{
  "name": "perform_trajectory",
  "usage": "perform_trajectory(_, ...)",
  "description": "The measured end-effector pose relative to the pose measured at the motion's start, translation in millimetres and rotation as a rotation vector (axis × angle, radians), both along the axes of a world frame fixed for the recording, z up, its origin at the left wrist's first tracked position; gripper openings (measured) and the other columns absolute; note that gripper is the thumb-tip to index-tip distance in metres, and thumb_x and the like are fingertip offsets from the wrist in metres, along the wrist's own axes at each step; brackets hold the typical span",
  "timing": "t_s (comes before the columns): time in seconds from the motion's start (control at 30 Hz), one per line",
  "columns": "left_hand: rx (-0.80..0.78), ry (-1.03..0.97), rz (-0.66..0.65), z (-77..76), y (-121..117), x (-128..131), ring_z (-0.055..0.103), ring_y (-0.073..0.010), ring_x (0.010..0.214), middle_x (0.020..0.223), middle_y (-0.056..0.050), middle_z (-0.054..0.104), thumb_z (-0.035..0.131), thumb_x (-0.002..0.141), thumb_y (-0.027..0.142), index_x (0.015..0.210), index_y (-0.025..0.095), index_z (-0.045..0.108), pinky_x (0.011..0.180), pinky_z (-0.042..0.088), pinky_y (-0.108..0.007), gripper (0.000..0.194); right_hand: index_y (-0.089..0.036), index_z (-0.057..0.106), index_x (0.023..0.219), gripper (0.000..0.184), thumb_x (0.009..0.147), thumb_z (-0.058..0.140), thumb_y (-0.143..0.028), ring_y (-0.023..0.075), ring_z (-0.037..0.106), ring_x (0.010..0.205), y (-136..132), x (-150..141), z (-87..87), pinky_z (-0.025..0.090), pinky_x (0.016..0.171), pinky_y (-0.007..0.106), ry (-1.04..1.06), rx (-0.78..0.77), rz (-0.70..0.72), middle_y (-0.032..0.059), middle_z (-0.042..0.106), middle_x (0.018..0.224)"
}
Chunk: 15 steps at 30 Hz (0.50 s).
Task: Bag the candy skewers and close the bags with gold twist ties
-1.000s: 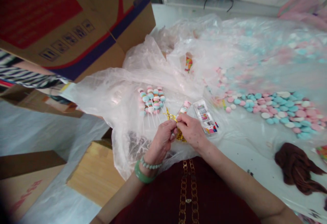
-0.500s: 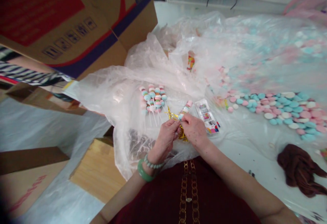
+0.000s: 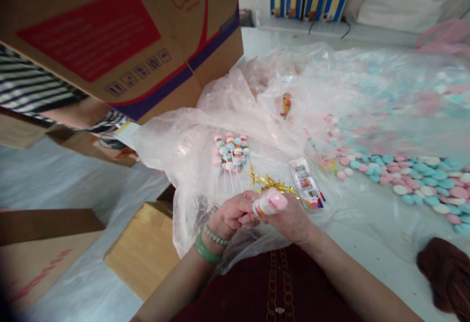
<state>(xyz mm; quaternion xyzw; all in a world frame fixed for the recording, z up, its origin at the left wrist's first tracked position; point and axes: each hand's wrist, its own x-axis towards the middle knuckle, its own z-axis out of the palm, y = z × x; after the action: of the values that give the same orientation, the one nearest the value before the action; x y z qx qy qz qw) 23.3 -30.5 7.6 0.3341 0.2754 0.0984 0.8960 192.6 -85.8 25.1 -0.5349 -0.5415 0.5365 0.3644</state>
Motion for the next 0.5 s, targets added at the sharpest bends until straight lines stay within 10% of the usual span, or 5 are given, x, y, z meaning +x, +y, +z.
perform_trajectory(0.23, 0.575, 0.291, -0.231, 59.9, 26, -14, 0.033, -0.0097, 0.041, 0.045, 0.001, 0.047, 0.071, 0.066, 0.028, 0.052, 0.02, 0.062, 0.042, 0.022, -0.024, 0.018, -0.017, 0.064, 0.082, 0.021, 0.087, 0.046, -0.009, 0.0179, 0.053, 0.06, -1, 4, 34.5, 0.034, 0.058, 0.032, -0.804, 0.93, 0.479, 0.0061, 0.063, 0.067)
perform_trajectory(0.37, 1.117, 0.598, 0.392, 67.4, 2, 13, 0.045, -0.0154, 0.058, 0.056, -0.001, 0.047, 0.058, 0.075, 0.01, 0.058, 0.02, 0.057, 0.059, 0.036, -0.027, 0.02, -0.017, 0.059, 0.069, 0.019, 0.079, 0.048, -0.005, 0.0153, 0.048, 0.053, 34, 9, 36.9, 0.03, 0.055, 0.031, -0.821, 0.693, 0.279, 0.0054, 0.059, 0.06)
perform_trajectory(0.5, 0.999, 0.631, 0.803, 47.9, -13, 38, 0.055, -0.0209, 0.085, 0.084, -0.007, 0.059, 0.059, 0.083, 0.02, 0.09, 0.02, 0.062, 0.077, 0.043, -0.03, 0.008, -0.021, 0.049, 0.062, 0.02, 0.081, 0.052, -0.027, 0.0116, 0.039, 0.045, 59, -4, 30.4, 0.028, 0.048, 0.026, -0.251, 0.243, -0.136, -0.0023, 0.047, 0.05)
